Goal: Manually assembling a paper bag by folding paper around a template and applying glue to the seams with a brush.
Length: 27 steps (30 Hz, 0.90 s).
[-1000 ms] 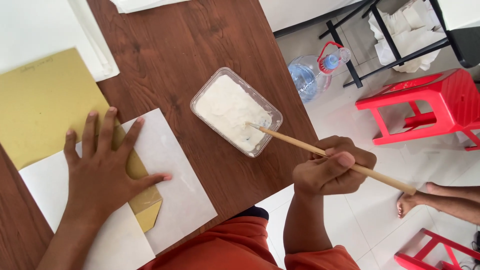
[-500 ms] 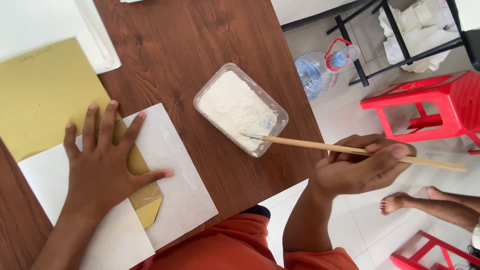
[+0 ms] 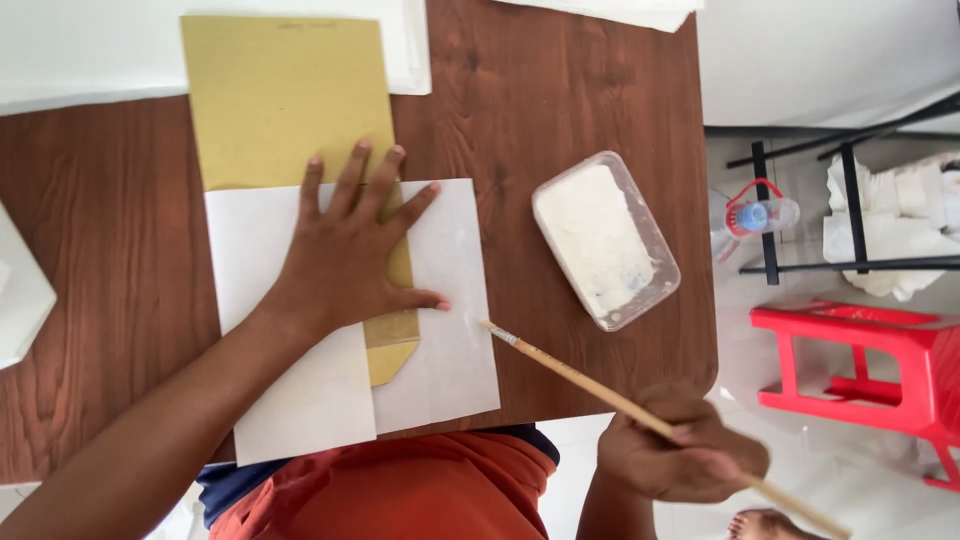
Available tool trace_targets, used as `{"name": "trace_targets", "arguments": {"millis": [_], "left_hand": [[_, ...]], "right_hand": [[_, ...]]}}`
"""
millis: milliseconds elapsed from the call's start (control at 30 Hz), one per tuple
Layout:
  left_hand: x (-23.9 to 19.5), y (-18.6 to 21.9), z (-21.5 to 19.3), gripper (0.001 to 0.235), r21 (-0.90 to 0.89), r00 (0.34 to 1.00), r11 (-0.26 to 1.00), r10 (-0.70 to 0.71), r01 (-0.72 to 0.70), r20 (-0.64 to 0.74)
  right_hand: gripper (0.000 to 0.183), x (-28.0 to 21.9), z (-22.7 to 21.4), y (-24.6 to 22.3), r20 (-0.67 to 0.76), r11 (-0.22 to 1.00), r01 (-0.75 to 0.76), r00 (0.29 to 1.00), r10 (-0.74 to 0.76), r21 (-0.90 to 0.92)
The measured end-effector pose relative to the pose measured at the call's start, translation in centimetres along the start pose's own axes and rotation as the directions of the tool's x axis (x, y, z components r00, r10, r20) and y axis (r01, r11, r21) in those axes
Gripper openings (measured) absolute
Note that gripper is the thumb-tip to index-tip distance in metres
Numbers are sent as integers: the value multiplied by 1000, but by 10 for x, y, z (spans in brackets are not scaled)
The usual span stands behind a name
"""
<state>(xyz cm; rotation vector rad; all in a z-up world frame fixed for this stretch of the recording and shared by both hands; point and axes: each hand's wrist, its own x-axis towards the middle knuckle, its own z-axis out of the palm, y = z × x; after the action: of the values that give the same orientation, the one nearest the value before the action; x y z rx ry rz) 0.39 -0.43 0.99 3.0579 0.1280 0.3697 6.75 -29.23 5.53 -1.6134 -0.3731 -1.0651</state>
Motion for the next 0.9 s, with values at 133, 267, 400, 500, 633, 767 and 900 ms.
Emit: {"name": "trace_targets", "arguments": {"millis": [133, 267, 400, 500, 633, 767, 900], "left_hand": [[-2, 0, 6, 125, -17, 999, 1000, 0, -1, -33], [-2, -1, 10, 126, -71, 1000, 997, 0, -1, -17], [-2, -1, 11, 126, -92, 1000, 996, -6, 5, -14], [-1, 0, 10, 125, -89, 1000, 996, 0, -2, -31], [-4, -2, 12, 126, -96, 999, 995, -8, 4, -42], [-1, -1, 11, 129, -54, 1000, 999, -2, 1, -18], [-1, -1, 10, 129, -67, 1000, 998, 3, -3, -3]], "right_hand": [[42, -4, 0, -20, 108, 985, 88, 989, -104, 150], [45, 7, 4, -35, 11, 999, 20, 1000, -20, 26], [43, -4, 6, -21, -33, 995, 28, 999, -24, 101], [49, -9, 8, -15, 90, 990, -35, 996, 23, 138], [49, -4, 10, -27, 54, 995, -28, 998, 23, 100], [42, 6, 2, -26, -10, 980, -2, 1000, 4, 198], [41, -3, 8, -18, 126, 967, -34, 992, 2, 252]]}}
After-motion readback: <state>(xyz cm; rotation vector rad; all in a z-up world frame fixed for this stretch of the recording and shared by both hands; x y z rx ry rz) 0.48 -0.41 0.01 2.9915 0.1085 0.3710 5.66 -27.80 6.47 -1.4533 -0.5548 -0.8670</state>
